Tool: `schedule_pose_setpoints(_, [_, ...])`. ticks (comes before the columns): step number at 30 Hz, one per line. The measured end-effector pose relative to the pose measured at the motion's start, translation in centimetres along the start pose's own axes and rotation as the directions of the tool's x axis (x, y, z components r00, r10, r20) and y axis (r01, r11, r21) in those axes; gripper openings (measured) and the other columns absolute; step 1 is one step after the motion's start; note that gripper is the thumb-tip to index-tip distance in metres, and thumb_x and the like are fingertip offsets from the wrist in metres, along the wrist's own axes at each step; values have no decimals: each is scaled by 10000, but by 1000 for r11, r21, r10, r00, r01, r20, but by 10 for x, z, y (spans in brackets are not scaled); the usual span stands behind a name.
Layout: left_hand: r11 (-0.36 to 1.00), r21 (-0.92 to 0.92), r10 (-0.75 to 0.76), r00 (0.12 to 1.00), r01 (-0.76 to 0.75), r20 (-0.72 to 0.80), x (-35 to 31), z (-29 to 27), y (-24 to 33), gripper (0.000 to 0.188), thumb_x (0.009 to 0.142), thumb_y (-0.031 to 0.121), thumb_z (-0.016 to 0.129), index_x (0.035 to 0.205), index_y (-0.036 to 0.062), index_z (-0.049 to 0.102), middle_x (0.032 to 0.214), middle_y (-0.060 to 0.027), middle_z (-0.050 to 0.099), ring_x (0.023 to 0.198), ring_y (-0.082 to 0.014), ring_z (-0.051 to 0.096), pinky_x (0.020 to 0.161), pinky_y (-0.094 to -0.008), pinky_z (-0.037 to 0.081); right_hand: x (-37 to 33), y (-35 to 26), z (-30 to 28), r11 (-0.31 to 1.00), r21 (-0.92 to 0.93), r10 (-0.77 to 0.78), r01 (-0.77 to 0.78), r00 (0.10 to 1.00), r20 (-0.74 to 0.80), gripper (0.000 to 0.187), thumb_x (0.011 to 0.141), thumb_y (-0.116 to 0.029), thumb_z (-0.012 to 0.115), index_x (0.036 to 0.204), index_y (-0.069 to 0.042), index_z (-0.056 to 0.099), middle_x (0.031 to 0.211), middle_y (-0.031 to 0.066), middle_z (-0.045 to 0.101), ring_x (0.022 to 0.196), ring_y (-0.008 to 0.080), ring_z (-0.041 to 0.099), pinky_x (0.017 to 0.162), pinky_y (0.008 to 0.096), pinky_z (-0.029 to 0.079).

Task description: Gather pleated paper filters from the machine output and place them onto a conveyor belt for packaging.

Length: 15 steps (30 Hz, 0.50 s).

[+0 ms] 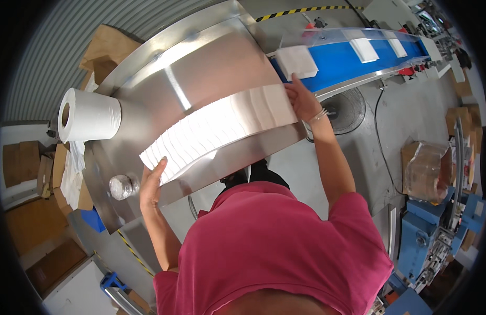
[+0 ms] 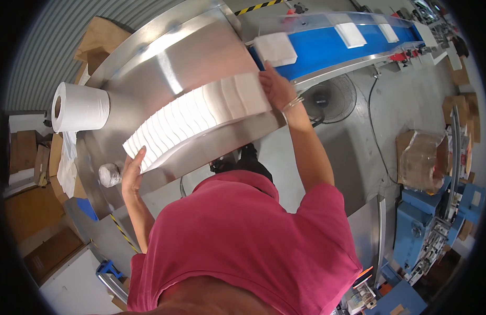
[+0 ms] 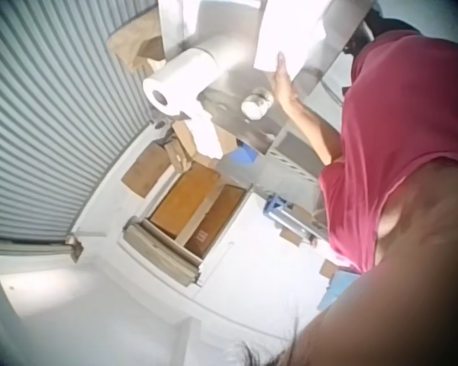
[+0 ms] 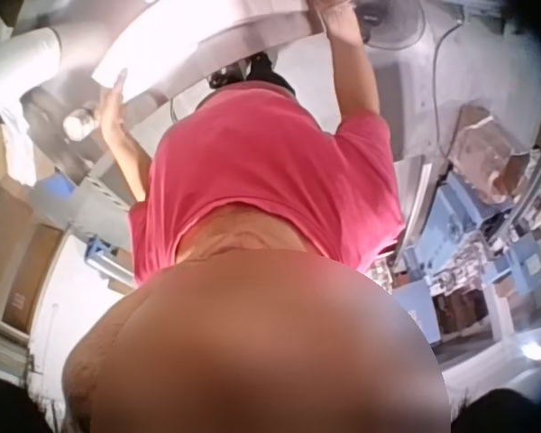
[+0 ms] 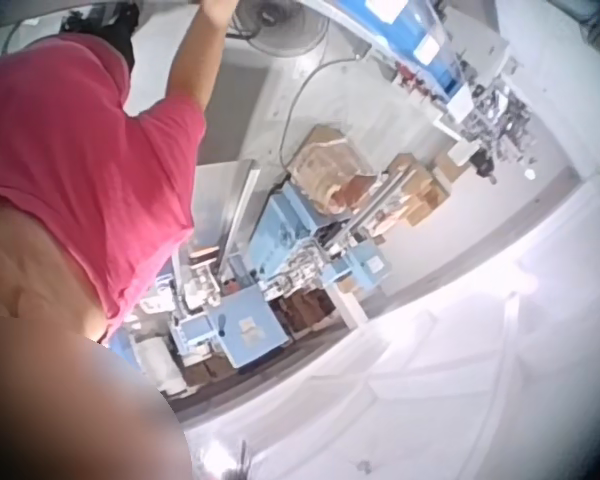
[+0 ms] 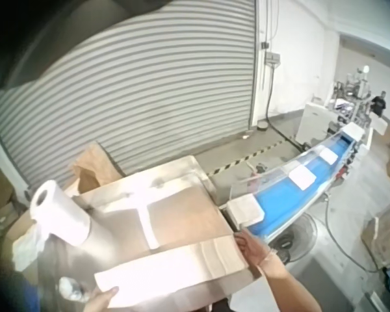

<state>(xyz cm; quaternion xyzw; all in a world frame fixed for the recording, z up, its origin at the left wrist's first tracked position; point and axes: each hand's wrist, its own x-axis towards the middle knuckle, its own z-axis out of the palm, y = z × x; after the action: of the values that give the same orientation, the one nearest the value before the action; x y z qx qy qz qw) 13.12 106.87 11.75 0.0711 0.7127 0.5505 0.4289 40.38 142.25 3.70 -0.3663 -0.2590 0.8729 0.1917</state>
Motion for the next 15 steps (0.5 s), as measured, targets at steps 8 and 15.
schedule_pose_setpoints(8, [1000,18,7,999,-8,35,4,3,-1,765,776,256,708,1354,-19,289,1319,-134,428,1232,-220,392,1033,-329,275,-42,12,61,910,-408,-76,74,997,10,452,864,-362,586,1130,2,555,1030,33,592,868,116,567,759,253,454])
schedule_pose_setpoints(15, [1000,31,5,1000,-5,9,3,2,0,771,765,253,719,1350,-20,296,1304,-135,445,1226,-220,402,1035,-329,273,-2,18,5,245,-949,-337,199,935,109,368,855,-303,571,1057,4,575,842,108,613,767,187,596,682,291,475])
